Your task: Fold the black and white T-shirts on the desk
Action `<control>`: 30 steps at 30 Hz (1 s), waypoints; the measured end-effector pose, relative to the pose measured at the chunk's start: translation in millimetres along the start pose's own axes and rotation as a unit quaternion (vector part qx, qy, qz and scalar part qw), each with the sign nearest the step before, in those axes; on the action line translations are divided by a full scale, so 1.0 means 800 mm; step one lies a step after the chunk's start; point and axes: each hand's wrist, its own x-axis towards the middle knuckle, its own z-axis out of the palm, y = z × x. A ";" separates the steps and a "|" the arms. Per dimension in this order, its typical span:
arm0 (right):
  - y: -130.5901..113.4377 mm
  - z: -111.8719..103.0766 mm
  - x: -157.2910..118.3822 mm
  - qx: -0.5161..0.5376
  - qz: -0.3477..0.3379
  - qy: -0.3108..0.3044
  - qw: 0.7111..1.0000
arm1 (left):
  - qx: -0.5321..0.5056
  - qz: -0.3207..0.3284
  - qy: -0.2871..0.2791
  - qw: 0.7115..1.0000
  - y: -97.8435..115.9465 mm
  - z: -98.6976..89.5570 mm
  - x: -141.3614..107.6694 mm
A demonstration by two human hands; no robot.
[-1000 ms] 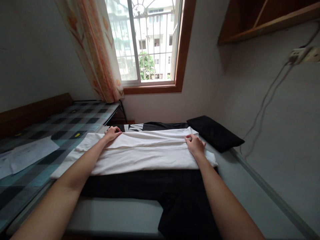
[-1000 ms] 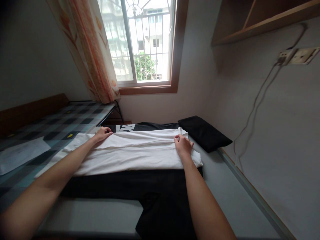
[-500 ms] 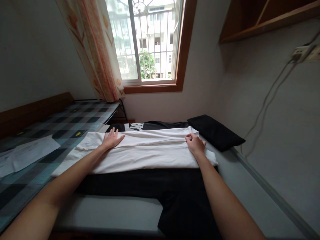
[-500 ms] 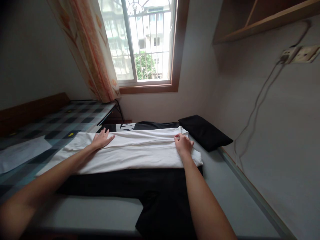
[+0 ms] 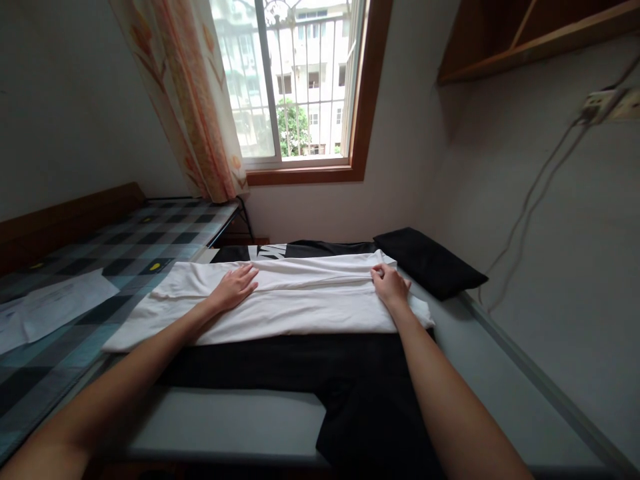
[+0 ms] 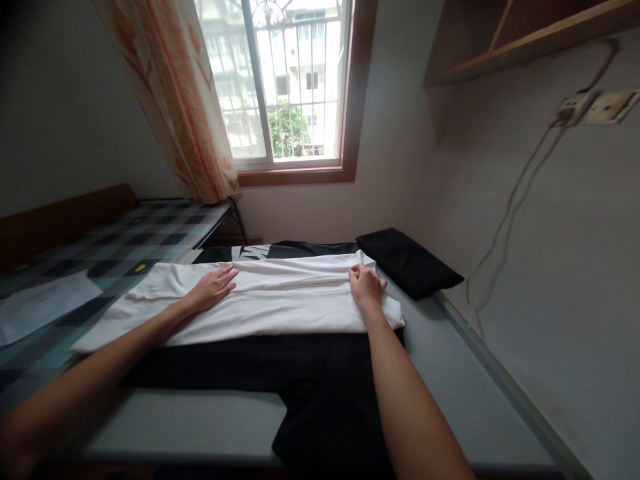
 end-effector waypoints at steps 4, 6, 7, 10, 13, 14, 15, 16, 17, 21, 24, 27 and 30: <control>0.001 0.001 0.002 0.007 0.005 0.003 1.000 | -0.033 0.066 0.083 0.994 0.031 -0.013 -0.003; 0.001 0.002 0.003 0.009 0.011 0.004 1.000 | -0.053 0.091 0.105 0.989 0.054 -0.019 -0.002; 0.001 0.002 0.004 0.010 0.014 0.005 1.000 | -0.063 0.103 0.106 0.987 0.066 -0.020 0.000; 0.002 0.002 0.004 0.012 0.018 0.005 1.000 | -0.077 0.138 0.089 0.983 0.098 -0.015 0.013; 0.002 0.002 0.003 0.008 0.012 0.000 1.000 | -0.063 0.150 0.084 0.983 0.117 -0.002 0.030; 0.002 0.001 0.003 0.007 0.009 0.000 1.000 | -0.056 0.149 0.083 0.984 0.119 0.003 0.035; 0.001 0.001 0.003 0.008 0.009 0.002 1.000 | -0.050 0.148 0.083 0.984 0.121 0.006 0.038; 0.001 0.001 0.003 0.012 0.014 0.007 1.000 | -0.046 0.149 0.082 0.984 0.121 0.009 0.041; 0.000 0.000 0.003 0.018 0.022 0.015 0.999 | -0.044 0.153 0.081 0.984 0.120 0.011 0.042; -0.003 -0.002 0.002 0.036 0.048 0.037 0.998 | -0.057 0.180 0.081 0.979 0.114 0.010 0.039; -0.005 -0.004 0.001 0.030 0.039 0.046 0.998 | -0.043 0.198 0.093 0.975 0.112 0.007 0.036; -0.005 -0.006 -0.001 0.022 0.030 0.059 0.998 | -0.030 0.190 0.128 0.973 0.112 0.006 0.033; -0.005 -0.007 -0.003 -0.005 0.028 0.037 0.999 | -0.038 0.176 0.125 0.976 0.113 0.006 0.034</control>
